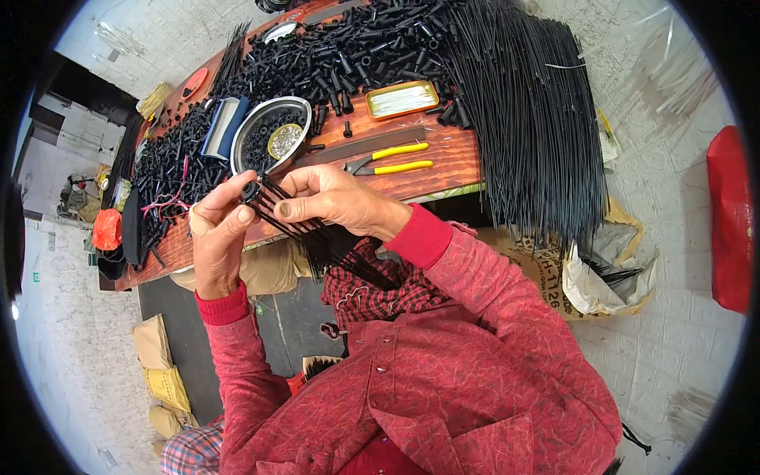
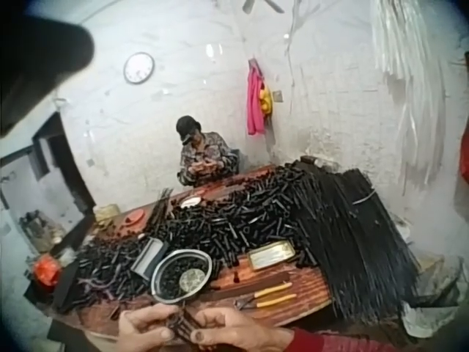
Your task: The recorder is trimming and sorting black wire bundles at a manufacturing workbench using wire cutters.
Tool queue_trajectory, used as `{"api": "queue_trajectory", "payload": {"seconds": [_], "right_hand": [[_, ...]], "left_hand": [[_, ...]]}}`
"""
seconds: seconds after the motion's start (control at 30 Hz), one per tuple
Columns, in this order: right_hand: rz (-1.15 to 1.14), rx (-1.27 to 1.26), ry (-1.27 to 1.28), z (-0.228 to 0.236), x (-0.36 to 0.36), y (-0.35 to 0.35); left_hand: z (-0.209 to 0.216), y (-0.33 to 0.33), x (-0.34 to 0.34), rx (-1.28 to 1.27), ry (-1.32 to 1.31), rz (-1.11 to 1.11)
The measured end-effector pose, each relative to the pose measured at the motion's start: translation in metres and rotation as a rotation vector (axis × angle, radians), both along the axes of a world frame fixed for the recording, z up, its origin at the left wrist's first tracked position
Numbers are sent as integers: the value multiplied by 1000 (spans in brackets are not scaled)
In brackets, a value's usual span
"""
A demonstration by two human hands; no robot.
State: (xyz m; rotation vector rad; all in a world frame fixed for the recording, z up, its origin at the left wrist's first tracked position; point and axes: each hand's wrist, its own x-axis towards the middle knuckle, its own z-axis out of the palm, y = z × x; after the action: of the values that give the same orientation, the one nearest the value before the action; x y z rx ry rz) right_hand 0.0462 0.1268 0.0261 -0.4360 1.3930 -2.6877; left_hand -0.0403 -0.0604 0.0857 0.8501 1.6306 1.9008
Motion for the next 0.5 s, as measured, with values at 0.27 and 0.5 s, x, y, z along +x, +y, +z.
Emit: {"api": "queue_trajectory", "payload": {"seconds": [0.27,0.5], "right_hand": [[-45,-19,-90,-1,-1,7],[-66,-10,-98,-4,-5,8]], "left_hand": [[-2,12,-2,-71,-20,53],[-1,14,1,-9,-103,46]]}}
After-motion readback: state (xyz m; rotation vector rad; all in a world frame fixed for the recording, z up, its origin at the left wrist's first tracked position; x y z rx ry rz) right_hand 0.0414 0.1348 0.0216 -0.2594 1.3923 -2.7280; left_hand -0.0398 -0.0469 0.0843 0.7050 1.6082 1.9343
